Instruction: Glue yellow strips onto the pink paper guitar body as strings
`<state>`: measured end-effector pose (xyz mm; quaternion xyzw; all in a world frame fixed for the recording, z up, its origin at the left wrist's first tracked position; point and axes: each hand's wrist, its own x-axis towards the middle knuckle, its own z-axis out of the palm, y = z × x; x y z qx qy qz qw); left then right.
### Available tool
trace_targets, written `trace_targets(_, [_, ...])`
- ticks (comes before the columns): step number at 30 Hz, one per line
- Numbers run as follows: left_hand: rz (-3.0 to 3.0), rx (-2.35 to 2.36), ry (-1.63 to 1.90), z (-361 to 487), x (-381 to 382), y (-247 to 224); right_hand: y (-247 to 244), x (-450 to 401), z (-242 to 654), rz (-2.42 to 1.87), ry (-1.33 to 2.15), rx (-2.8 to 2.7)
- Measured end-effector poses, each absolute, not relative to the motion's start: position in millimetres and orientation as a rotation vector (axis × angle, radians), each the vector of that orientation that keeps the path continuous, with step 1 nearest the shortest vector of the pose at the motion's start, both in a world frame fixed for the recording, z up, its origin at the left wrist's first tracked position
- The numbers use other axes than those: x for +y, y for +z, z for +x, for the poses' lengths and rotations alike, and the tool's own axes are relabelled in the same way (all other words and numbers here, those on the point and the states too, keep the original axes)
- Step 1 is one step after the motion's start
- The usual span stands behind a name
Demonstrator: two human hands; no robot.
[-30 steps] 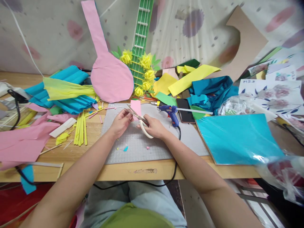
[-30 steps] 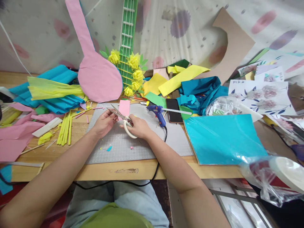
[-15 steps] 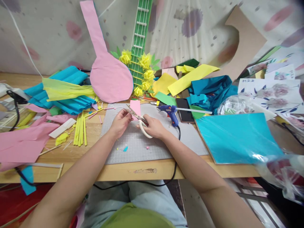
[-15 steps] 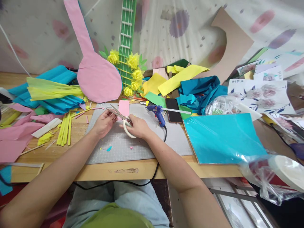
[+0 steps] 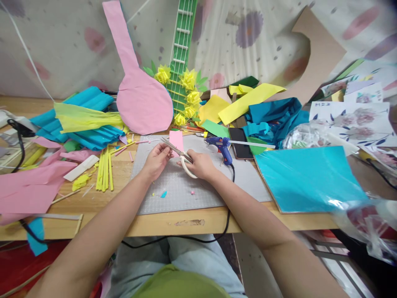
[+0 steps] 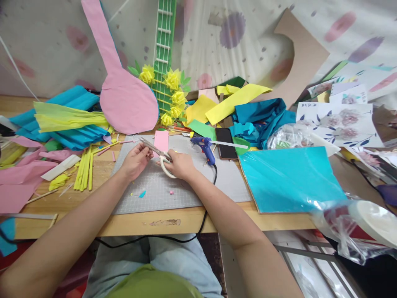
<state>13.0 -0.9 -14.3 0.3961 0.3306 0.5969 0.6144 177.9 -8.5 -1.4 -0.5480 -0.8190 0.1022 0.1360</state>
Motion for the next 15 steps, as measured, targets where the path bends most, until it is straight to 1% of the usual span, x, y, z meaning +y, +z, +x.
trace_targets(6, [0.903,0.732,1.37,10.3,-0.3,-13.3,3.1,-4.6,188.4,-1.563,0.444,-2.332])
trace_targets(10, [0.949,0.717,1.339,10.2,-1.4,-13.0,5.1,-4.4,194.1,-1.447,0.552,-2.354])
trace_targets(15, [0.967,0.658,1.319,10.4,-1.4,-15.2,4.4,-6.2,192.5,-1.398,0.524,-2.41])
